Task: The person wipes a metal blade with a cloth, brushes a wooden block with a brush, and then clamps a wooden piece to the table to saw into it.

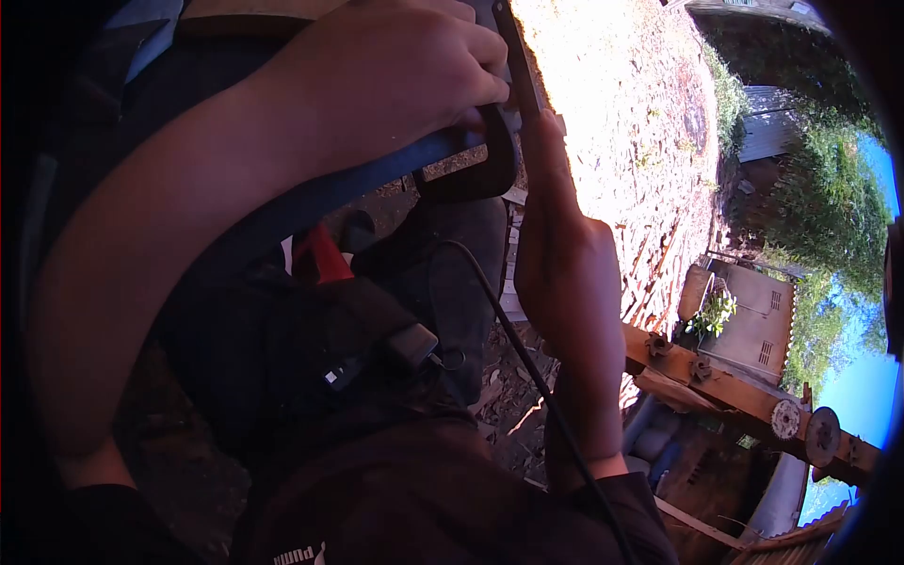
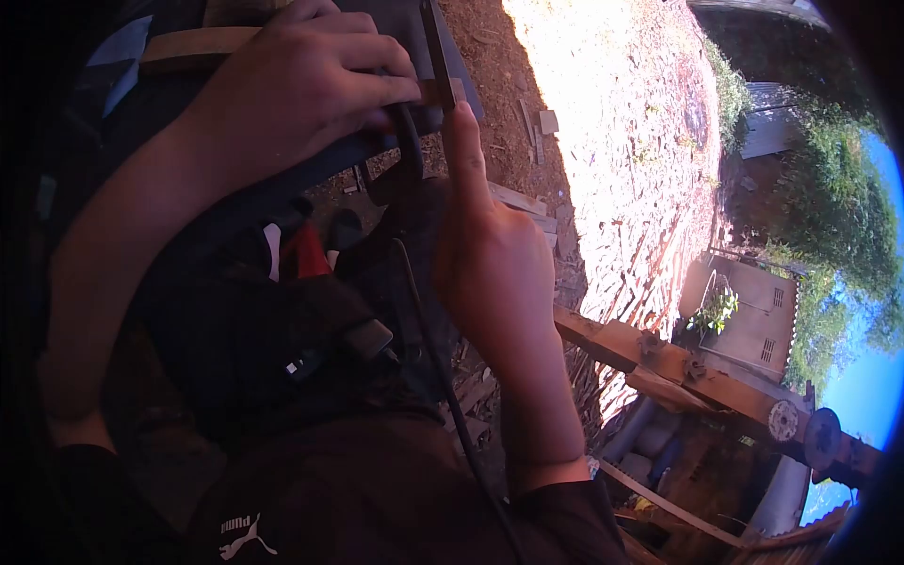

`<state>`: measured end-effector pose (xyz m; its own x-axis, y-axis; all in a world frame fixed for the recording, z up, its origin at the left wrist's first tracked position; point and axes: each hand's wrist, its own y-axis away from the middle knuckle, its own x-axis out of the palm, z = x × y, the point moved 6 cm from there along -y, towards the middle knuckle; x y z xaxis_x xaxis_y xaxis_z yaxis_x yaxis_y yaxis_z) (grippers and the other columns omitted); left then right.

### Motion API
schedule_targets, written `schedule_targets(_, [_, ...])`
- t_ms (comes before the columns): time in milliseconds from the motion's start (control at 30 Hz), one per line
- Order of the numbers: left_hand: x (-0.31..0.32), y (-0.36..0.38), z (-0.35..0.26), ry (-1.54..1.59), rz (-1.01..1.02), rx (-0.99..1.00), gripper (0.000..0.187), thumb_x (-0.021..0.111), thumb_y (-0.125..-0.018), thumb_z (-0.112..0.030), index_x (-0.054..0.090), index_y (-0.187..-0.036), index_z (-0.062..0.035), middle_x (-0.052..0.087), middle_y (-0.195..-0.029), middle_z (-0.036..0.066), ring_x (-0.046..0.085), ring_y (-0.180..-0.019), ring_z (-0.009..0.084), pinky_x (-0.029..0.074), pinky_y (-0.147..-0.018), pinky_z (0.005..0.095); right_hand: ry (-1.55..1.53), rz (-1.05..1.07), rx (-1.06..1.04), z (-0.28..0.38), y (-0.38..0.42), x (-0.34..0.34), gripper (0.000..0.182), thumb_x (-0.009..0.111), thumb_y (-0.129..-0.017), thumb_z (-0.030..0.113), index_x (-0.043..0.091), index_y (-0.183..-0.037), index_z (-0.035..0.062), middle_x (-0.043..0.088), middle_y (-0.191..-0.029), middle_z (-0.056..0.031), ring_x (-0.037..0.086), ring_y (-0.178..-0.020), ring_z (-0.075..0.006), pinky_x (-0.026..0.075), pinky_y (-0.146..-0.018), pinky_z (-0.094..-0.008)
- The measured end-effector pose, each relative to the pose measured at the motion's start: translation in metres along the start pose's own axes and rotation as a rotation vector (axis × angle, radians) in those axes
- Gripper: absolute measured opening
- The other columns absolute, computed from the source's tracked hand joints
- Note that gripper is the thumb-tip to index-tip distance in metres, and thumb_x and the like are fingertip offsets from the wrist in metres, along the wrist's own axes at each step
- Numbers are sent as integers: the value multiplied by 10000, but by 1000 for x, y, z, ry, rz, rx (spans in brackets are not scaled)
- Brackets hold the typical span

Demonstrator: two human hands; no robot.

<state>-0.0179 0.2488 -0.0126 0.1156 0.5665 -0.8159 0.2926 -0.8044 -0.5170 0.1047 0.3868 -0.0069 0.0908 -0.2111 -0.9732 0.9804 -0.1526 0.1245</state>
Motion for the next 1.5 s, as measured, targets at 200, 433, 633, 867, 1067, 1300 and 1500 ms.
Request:
schedule_targets(200, [3,3,3,-7,-68,87,225,611,-976,-191,769,-1128,-139,723,-1141,8,657,-1115,188,444,-1056,483,-78,-26,-30,-6,30,-1,686,468,-988,-26,292,-1636,110,639,-1327,-279,693,-678,-417,519,-598,-453])
schedule_targets(433, [1,1,2,-38,43,13,223,628,-972,-200,767,-1137,-142,719,-1131,4,657,-1108,188,411,-1084,487,-124,-83,-56,-3,30,0,697,489,-967,-33,314,-1626,111,675,-1235,-289,712,-722,-421,537,-624,-465])
schedule_targets(633, [1,-2,-2,-77,26,20,224,633,-966,-195,768,-1138,-148,715,-1137,-8,649,-1099,180,414,-1070,470,-60,-63,-54,-4,-5,3,717,448,-955,-71,299,-1634,105,666,-1301,-261,734,-789,-418,564,-672,-453])
schedule_targets(867, [2,0,3,-26,45,11,222,627,-968,-208,765,-1130,-146,715,-1138,-5,647,-1100,178,417,-1060,456,-163,-77,-48,-10,28,8,705,456,-966,-49,288,-1633,104,695,-1195,-274,719,-740,-431,549,-645,-463])
schedule_targets(1067, [0,-2,-6,-138,80,21,232,635,-953,-201,762,-1139,-144,716,-1142,1,657,-1095,189,442,-1018,441,-125,-72,-52,0,-14,7,699,448,-957,-63,295,-1625,75,676,-1246,-276,723,-765,-431,558,-665,-462])
schedule_targets(1300, [3,2,3,-5,14,48,249,610,-959,-179,751,-1161,-138,714,-1159,3,655,-1106,191,429,-1037,454,-178,-103,-104,-5,8,6,707,441,-950,-86,305,-1624,81,634,-1368,-242,735,-742,-383,546,-626,-441])
schedule_targets(1500, [0,1,-3,-173,44,62,240,598,-960,-165,755,-1136,-119,710,-1177,15,653,-1113,193,438,-1043,472,-144,-24,9,1,20,0,745,405,-932,-106,286,-1639,98,607,-1428,-233,752,-731,-306,563,-634,-406])
